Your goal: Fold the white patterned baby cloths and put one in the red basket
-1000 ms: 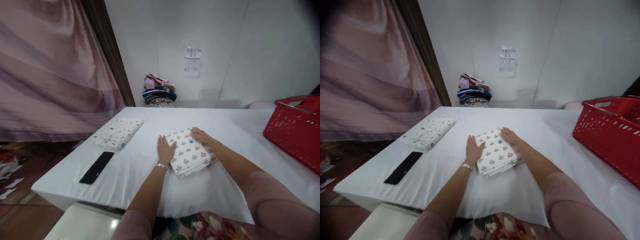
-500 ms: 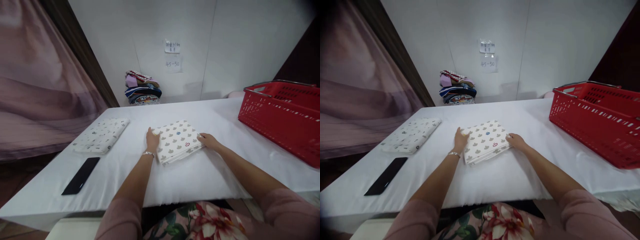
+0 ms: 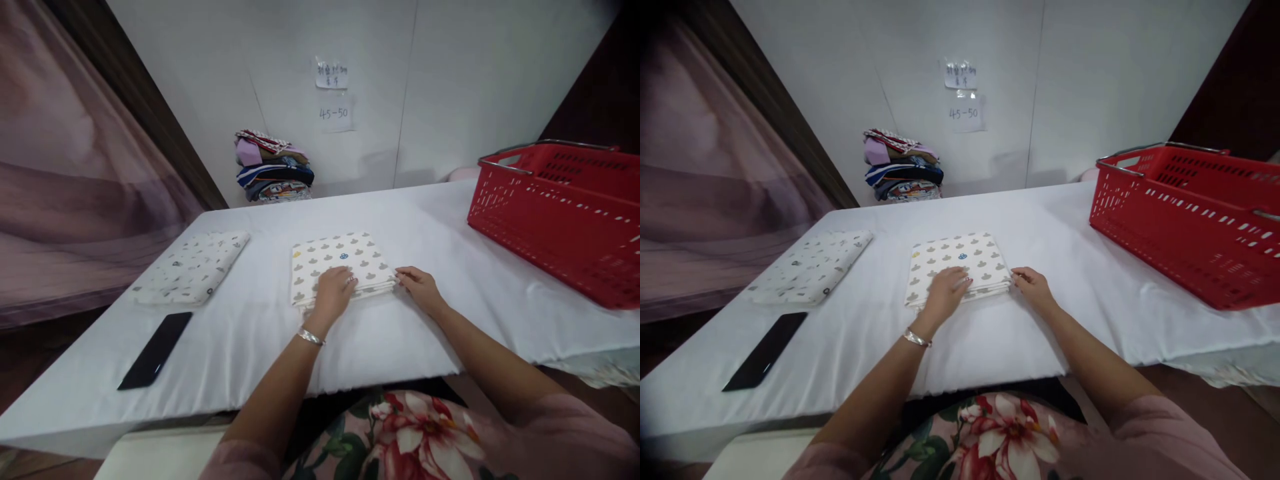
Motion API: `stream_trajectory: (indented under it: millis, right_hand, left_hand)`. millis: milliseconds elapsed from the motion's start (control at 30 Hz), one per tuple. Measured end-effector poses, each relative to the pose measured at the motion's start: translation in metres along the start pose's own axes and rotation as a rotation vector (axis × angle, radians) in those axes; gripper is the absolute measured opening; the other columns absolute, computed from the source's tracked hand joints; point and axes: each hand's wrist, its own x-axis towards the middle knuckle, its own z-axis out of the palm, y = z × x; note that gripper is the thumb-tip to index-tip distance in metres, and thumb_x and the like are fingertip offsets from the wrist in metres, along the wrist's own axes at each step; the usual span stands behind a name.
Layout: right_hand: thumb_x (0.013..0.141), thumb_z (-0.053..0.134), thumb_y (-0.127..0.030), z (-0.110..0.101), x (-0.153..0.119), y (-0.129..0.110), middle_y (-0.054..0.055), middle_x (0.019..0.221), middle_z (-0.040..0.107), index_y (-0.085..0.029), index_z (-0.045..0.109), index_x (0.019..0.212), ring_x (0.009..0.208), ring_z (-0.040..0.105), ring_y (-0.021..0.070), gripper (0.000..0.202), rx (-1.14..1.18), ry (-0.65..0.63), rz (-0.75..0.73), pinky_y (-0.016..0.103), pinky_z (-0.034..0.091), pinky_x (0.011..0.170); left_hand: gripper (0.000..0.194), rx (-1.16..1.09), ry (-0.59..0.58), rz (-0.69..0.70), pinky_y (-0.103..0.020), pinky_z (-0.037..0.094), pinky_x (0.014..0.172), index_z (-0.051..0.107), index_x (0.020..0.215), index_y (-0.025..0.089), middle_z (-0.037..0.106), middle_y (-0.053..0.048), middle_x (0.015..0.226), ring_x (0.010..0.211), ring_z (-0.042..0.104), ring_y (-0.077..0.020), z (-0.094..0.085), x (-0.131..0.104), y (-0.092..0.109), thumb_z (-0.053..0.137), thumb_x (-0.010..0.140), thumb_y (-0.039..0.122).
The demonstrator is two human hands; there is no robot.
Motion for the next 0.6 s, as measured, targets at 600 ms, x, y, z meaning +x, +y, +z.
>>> stream_trajectory:
  millis: [600]
  right_hand:
    - [0.078,0.060,-0.039,0.007,-0.005,0.004,0.002,0.082,0.061,-0.021,0.065,0.101,0.067,0.054,0.0137,0.030,-0.162,-0.085,-0.327,0.029,0.047,0.063]
  left_hand:
    - [0.015,0.082,0.111,0.150,-0.035,0.039,0.082,0.066,0.097,0.023,0.064,-0.004,0.097,0.094,0.052,-0.0189,0.031,-0.014,0.020,0.053,0.089,0.027]
